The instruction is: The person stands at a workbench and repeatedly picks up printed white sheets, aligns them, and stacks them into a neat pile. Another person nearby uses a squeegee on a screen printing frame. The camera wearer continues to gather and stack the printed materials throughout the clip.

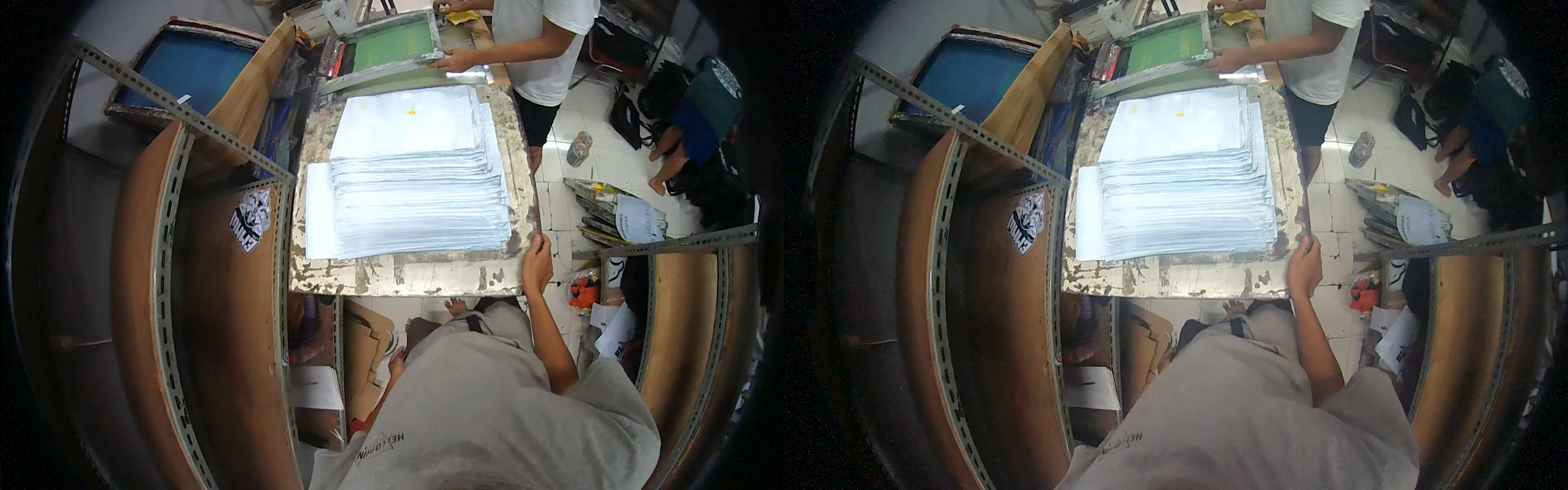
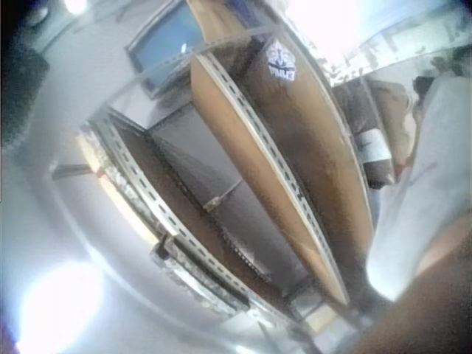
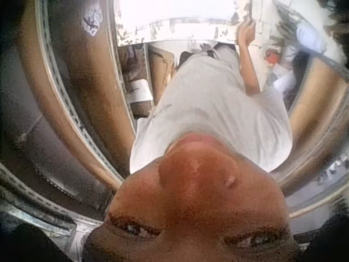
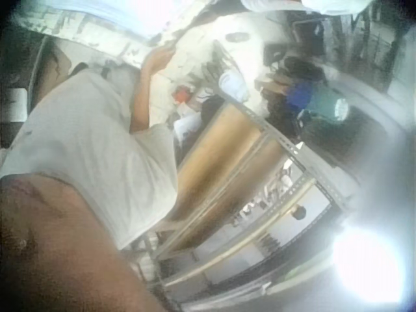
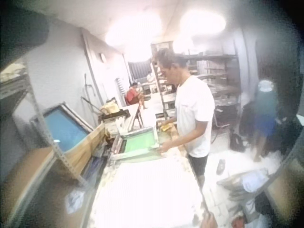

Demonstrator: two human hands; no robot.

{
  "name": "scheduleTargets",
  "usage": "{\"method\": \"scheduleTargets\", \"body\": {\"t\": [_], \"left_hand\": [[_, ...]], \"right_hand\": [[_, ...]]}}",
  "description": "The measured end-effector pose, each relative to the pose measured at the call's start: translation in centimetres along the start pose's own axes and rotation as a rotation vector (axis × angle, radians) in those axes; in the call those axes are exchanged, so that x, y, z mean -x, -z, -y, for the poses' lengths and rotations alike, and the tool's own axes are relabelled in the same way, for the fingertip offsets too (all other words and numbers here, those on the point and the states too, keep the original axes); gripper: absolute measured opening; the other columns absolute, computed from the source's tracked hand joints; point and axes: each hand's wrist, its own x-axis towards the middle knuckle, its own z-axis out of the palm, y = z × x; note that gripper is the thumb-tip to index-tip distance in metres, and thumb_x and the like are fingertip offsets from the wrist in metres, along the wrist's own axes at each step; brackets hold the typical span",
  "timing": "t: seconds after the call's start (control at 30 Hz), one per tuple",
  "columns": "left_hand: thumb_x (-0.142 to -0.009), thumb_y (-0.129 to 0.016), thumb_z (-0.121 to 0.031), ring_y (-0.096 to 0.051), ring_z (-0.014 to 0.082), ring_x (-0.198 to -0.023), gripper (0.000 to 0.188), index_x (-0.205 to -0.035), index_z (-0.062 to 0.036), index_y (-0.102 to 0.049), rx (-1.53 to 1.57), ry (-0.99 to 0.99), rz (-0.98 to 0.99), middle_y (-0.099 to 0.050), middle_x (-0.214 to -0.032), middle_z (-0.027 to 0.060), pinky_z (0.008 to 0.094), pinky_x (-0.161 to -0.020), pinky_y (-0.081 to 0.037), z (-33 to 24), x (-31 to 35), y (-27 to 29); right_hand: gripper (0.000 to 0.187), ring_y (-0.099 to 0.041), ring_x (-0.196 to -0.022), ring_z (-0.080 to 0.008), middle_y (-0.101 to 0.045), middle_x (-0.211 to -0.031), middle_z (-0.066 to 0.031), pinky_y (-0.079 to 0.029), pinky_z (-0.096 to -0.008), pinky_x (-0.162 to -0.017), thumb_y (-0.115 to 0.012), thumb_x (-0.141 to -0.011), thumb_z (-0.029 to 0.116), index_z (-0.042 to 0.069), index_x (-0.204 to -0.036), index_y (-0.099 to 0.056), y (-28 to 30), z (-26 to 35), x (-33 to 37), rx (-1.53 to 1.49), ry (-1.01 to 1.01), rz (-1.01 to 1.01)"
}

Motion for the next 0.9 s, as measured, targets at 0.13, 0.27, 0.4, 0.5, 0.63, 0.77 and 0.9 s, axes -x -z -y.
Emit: {"method": "scheduleTargets", "body": {"t": [0.13, 0.27, 0.4, 0.5, 0.63, 0.77, 0.9], "left_hand": [[-0.100, -0.043, -0.027, -0.051, 0.0240, -0.125, 0.045, -0.141, -0.0086, -0.046, 0.121, 0.469, 0.005, -0.056, -0.135, 0.0085, 0.0370, -0.102, -0.040, -6.4, 2.9, -0.2], [-0.100, -0.042, -0.027, -0.057, 0.0204, -0.117, 0.043, -0.141, -0.0106, -0.045, 0.357, 0.455, -0.123, -0.059, -0.130, 0.0053, 0.0390, -0.097, -0.043, -10.4, 4.9, -0.1], [-0.097, -0.049, -0.036, -0.057, 0.0180, -0.114, 0.041, -0.131, -0.0134, -0.051, 0.434, 0.365, -0.154, -0.058, -0.130, 0.0033, 0.0394, -0.097, -0.044, -11.7, 3.9, 0.4], [-0.096, -0.055, -0.041, -0.058, 0.0145, -0.091, 0.032, -0.103, -0.0120, -0.067, 0.352, 0.287, -0.160, -0.064, -0.103, 0.0018, 0.0349, -0.078, -0.047, -11.6, 3.1, 0.0], [-0.093, -0.053, -0.042, -0.059, 0.0223, -0.078, 0.038, -0.096, -0.0070, -0.068, 0.124, 0.235, -0.249, -0.063, -0.082, 0.0074, 0.0329, -0.066, -0.048, -8.8, 1.1, -1.0], [-0.086, -0.054, -0.030, -0.059, 0.0262, -0.069, 0.031, -0.088, -0.0015, -0.068, 0.047, 0.200, -0.249, -0.065, -0.075, 0.0126, 0.0344, -0.064, -0.048, -6.9, -0.7, -0.7], [-0.088, -0.060, -0.032, -0.056, 0.0157, -0.060, 0.027, -0.082, -0.0072, -0.069, 0.300, 0.056, -0.336, -0.057, -0.060, 0.0044, 0.0351, -0.056, -0.045, -7.7, 0.9, -0.1]], "right_hand": [[0.059, -0.057, -0.111, -0.0434, -0.063, -0.120, -0.0196, -0.042, -0.0500, -0.094, -0.024, -0.099, 0.054, 0.012, -0.129, -0.053, -0.3, -0.6, -2.0, 0.002, -0.231, 0.064], [0.057, -0.060, -0.108, -0.0420, -0.062, -0.120, -0.0226, -0.044, -0.0502, -0.093, -0.024, -0.101, 0.049, 0.010, -0.131, -0.053, -4.7, -6.4, -4.4, 0.099, -0.134, -0.036], [0.068, -0.057, -0.113, -0.0417, -0.061, -0.124, -0.0206, -0.043, -0.0472, -0.096, -0.022, -0.101, 0.056, 0.004, -0.133, -0.052, -7.6, -11.7, -6.3, 0.117, 0.048, -0.120], [0.057, -0.060, -0.110, -0.0379, -0.061, -0.126, -0.0135, -0.047, -0.0477, -0.088, -0.024, -0.102, 0.050, 0.012, -0.134, -0.052, -5.3, -7.3, -5.1, 0.154, -0.071, -0.024], [0.053, -0.061, -0.107, -0.0371, -0.063, -0.124, -0.0112, -0.047, -0.0482, -0.087, -0.027, -0.102, 0.049, 0.014, -0.133, -0.052, -4.2, -4.8, -5.0, 0.196, -0.102, 0.051], [0.054, -0.060, -0.109, -0.0385, -0.063, -0.122, -0.0139, -0.046, -0.0466, -0.091, -0.030, -0.101, 0.050, 0.012, -0.132, -0.054, -2.0, -2.0, -2.9, 0.175, -0.159, 0.042], [0.055, -0.059, -0.112, -0.0360, -0.061, -0.125, -0.0177, -0.044, -0.0457, -0.095, -0.031, -0.101, 0.046, 0.006, -0.134, -0.051, -3.2, -5.8, -5.6, 0.085, -0.074, 0.077]]}}
